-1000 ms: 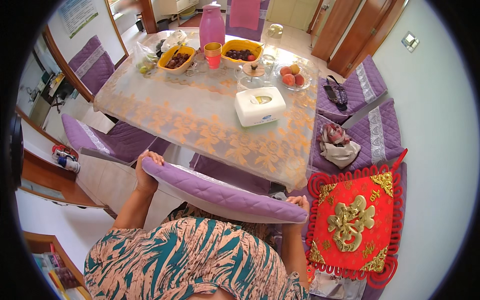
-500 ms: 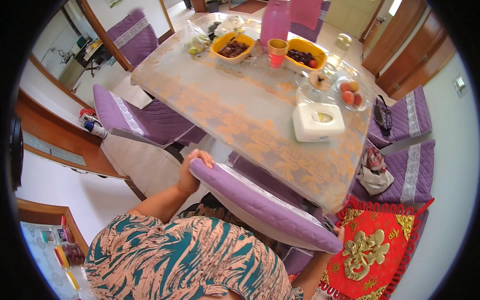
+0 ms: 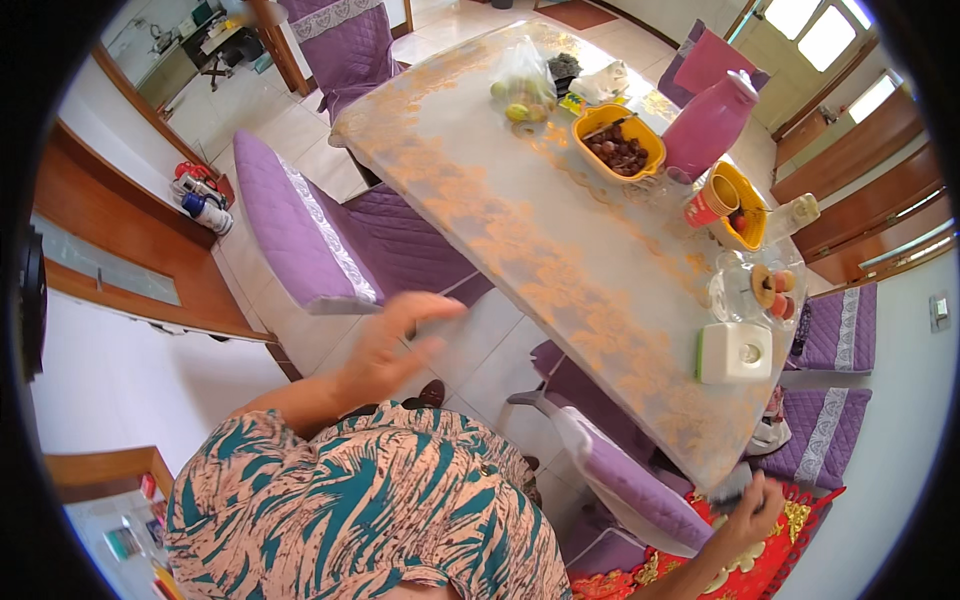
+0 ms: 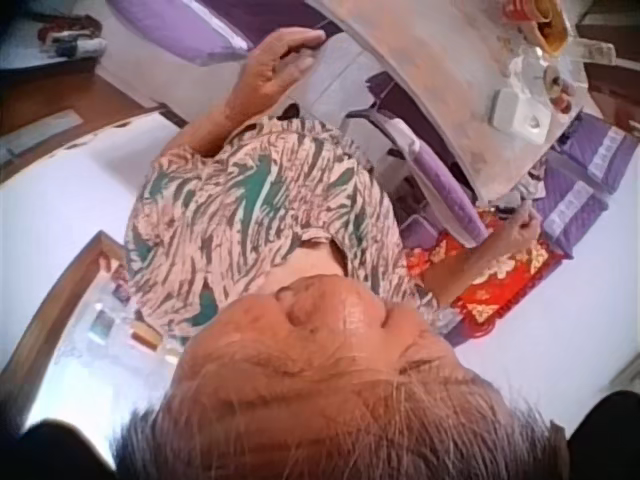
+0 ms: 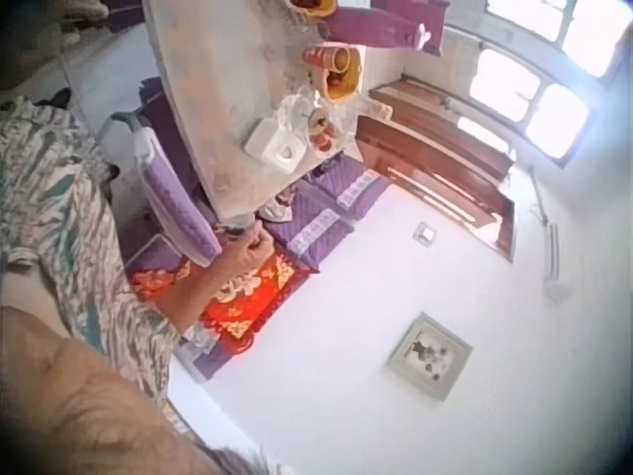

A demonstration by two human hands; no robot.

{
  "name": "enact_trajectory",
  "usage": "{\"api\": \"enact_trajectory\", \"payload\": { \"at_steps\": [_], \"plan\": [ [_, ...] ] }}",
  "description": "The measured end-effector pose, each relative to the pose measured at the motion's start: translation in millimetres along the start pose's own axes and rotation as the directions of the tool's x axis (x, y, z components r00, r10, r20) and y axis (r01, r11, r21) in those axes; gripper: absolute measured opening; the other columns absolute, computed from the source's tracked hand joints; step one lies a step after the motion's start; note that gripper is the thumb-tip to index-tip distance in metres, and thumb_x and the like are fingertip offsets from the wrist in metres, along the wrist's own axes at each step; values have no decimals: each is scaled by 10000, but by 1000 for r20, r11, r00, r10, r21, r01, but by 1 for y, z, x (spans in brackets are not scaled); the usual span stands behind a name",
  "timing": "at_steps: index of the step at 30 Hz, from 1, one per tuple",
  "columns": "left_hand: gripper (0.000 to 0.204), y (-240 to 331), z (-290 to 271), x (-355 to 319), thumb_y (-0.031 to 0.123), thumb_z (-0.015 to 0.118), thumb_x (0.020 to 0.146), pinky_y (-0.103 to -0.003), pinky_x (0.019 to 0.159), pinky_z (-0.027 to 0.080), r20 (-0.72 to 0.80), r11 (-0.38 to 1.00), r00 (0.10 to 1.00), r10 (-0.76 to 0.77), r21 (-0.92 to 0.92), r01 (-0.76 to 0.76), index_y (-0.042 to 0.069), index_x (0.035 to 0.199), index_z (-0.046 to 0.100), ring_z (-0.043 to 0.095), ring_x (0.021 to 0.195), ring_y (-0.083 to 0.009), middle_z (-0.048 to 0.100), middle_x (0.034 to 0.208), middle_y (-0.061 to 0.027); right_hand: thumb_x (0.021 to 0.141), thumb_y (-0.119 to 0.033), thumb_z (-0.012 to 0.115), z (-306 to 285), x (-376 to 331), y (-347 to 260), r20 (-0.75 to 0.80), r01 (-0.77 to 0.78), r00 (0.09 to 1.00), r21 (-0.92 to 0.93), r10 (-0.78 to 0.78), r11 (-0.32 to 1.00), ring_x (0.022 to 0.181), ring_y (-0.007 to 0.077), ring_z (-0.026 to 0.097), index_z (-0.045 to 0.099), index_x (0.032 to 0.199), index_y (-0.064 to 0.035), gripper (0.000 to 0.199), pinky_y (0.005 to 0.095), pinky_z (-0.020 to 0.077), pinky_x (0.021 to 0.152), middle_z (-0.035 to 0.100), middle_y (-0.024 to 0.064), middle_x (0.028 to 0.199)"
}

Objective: The person wipes a table surface with a cloth, moves a chair cover, and wipes the table around several bowls and a pitcher.

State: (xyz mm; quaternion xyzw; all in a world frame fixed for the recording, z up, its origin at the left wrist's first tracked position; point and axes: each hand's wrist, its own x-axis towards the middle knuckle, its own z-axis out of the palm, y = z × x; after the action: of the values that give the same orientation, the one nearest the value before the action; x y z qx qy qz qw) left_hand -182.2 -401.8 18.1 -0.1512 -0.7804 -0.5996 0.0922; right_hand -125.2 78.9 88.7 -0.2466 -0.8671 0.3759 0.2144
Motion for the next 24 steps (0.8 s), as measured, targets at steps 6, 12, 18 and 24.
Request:
{"api": "enact_trajectory", "payload": {
  "at_steps": [6, 12, 18, 24],
  "plan": [
    [220, -28, -136, 12, 59, 607, 878, -330, 930, 453, -403, 881, 909, 106, 463, 102, 23, 1091, 650, 613, 1034, -253, 663, 1071, -124, 769, -65, 655, 131, 6, -105, 452, 271, 847, 88, -281, 959, 791, 132, 543, 578, 1069, -28, 312, 264, 449, 717, 559, 41, 898],
    [110, -74, -163, -3, 142, 646, 854, -349, 753, 453, -338, 629, 940, 37, 739, 241, 74, 926, 694, 600, 829, -257, 668, 868, -65, 798, -13, 580, 269, 71, -42, 490, 505, 768, -64, -414, 861, 986, 340, 598, 627, 1108, -22, 314, 393, 461, 866, 643, 161, 1051],
    [66, -80, -155, 2, 137, 644, 842, -359, 733, 437, -450, 656, 890, -70, 652, 381, 97, 847, 696, 587, 781, -241, 660, 813, -40, 831, -136, 576, 385, 12, 24, 260, 393, 919, -556, -296, 732, 1178, 395, 531, 584, 1260, -80, 432, 508, 363, 1068, 577, 185, 1268],
    [101, -75, -152, 5, 133, 620, 867, -360, 735, 424, -441, 642, 892, -102, 655, 397, 64, 838, 689, 575, 783, -255, 652, 809, -59, 815, -39, 525, 435, -50, -70, 505, 855, 313, 219, -805, 470, 1227, 344, 510, 616, 1209, -117, 412, 473, 358, 1074, 568, 135, 1273]
  ]
}}
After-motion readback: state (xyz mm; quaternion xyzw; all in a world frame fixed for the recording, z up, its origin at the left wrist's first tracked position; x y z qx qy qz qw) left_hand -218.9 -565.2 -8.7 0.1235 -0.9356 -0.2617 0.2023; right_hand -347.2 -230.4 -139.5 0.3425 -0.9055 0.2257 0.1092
